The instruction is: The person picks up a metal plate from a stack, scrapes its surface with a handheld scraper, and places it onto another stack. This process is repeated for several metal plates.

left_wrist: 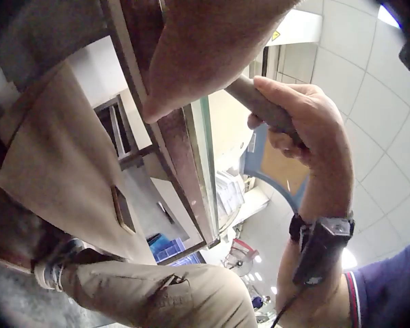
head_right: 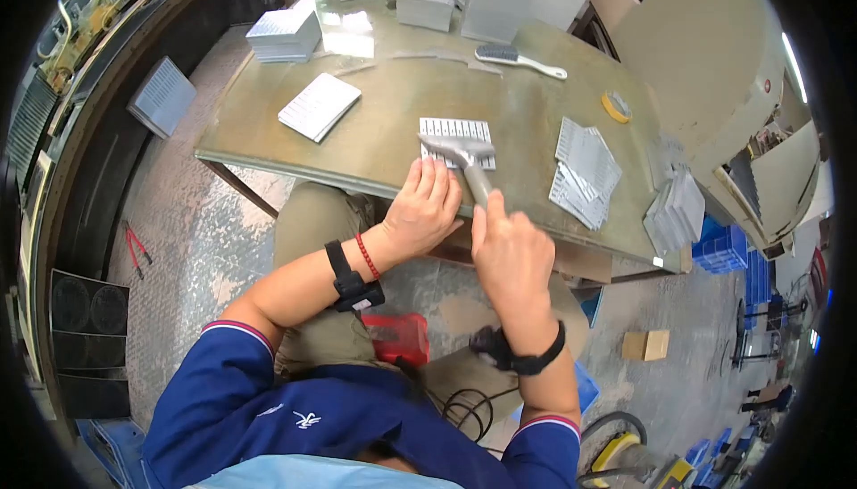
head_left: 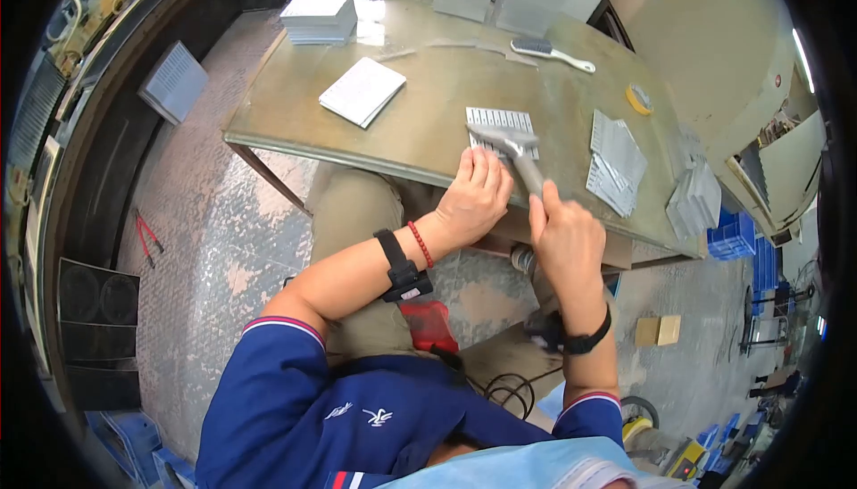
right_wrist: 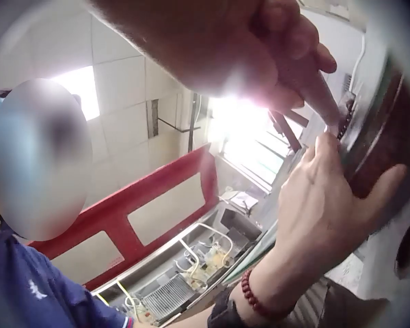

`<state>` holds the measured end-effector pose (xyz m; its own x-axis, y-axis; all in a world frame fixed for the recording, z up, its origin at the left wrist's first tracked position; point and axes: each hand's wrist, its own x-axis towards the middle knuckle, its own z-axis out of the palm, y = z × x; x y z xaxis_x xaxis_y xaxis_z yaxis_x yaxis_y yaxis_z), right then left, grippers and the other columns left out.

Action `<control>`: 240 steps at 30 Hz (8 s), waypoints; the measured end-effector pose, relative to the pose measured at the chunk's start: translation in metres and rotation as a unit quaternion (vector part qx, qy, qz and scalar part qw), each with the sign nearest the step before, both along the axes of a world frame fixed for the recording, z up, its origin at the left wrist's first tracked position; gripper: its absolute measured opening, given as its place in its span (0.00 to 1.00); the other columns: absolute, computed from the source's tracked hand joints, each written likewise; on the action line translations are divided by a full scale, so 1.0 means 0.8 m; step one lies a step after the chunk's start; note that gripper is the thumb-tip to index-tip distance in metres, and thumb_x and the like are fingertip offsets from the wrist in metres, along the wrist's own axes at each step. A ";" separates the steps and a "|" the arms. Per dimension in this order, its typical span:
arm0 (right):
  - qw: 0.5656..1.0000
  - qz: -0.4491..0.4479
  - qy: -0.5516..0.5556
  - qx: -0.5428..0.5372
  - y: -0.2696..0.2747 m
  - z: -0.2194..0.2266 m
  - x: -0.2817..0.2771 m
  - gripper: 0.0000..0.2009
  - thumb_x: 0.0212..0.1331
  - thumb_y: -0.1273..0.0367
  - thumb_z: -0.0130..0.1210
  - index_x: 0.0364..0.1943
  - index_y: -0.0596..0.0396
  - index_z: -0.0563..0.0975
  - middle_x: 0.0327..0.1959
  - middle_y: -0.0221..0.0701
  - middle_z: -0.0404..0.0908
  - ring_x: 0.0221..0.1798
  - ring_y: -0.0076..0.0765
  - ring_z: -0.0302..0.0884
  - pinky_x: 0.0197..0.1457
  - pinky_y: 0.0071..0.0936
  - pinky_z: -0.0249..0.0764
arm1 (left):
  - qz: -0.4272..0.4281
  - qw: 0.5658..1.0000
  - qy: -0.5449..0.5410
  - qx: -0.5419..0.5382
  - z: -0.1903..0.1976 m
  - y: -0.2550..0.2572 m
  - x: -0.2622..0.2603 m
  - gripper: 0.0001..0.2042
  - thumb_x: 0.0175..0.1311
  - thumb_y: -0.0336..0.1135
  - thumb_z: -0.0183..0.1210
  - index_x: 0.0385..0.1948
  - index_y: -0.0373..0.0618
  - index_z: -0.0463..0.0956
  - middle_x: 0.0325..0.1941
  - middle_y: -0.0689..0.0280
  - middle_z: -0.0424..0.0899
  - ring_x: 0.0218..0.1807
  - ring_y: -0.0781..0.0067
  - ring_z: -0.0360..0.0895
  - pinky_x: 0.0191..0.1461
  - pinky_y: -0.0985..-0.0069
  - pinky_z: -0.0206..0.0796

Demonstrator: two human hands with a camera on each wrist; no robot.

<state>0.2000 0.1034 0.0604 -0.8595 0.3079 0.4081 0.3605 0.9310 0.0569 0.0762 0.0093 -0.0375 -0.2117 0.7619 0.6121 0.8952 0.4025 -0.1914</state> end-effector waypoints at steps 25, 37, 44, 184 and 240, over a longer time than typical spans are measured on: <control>0.998 -0.023 -0.040 -0.041 0.014 0.010 -0.029 0.12 0.63 0.59 0.53 0.39 0.54 0.77 0.19 0.42 0.80 0.23 0.51 0.81 0.27 0.43 0.77 | -0.002 1.000 0.007 0.007 0.005 0.005 -0.001 0.35 0.42 0.51 0.67 0.46 0.29 0.73 0.50 0.40 0.75 0.56 0.41 0.72 0.64 0.51 0.62; 0.996 -0.061 -0.042 -0.041 0.031 0.002 -0.034 0.12 0.63 0.60 0.54 0.39 0.55 0.77 0.19 0.42 0.80 0.24 0.51 0.82 0.27 0.42 0.78 | -0.005 1.000 -0.005 -0.005 0.010 0.000 0.001 0.36 0.43 0.51 0.67 0.48 0.27 0.72 0.51 0.39 0.75 0.57 0.42 0.72 0.65 0.52 0.62; 0.995 -0.077 -0.047 -0.053 0.014 0.011 -0.012 0.13 0.64 0.59 0.53 0.37 0.56 0.76 0.19 0.44 0.80 0.25 0.53 0.82 0.28 0.43 0.78 | 0.000 1.000 -0.004 0.008 0.006 0.003 0.001 0.36 0.42 0.51 0.68 0.48 0.28 0.72 0.52 0.39 0.75 0.57 0.42 0.72 0.65 0.53 0.62; 0.981 0.061 0.026 -0.181 0.066 0.037 0.102 0.14 0.51 0.72 0.67 0.44 0.56 0.83 0.30 0.35 0.83 0.24 0.38 0.77 0.27 0.29 0.72 | -0.055 0.968 -0.243 -0.005 0.048 -0.024 -0.095 0.22 0.64 0.46 0.59 0.54 0.42 0.74 0.60 0.56 0.76 0.66 0.54 0.68 0.71 0.55 0.56; 0.978 0.093 0.026 -0.187 0.083 0.030 0.076 0.14 0.52 0.70 0.66 0.44 0.56 0.83 0.32 0.36 0.84 0.27 0.39 0.81 0.31 0.28 0.75 | -0.013 0.975 -0.219 -0.042 0.039 -0.027 -0.102 0.21 0.69 0.44 0.51 0.59 0.42 0.72 0.65 0.59 0.73 0.69 0.58 0.65 0.73 0.53 0.52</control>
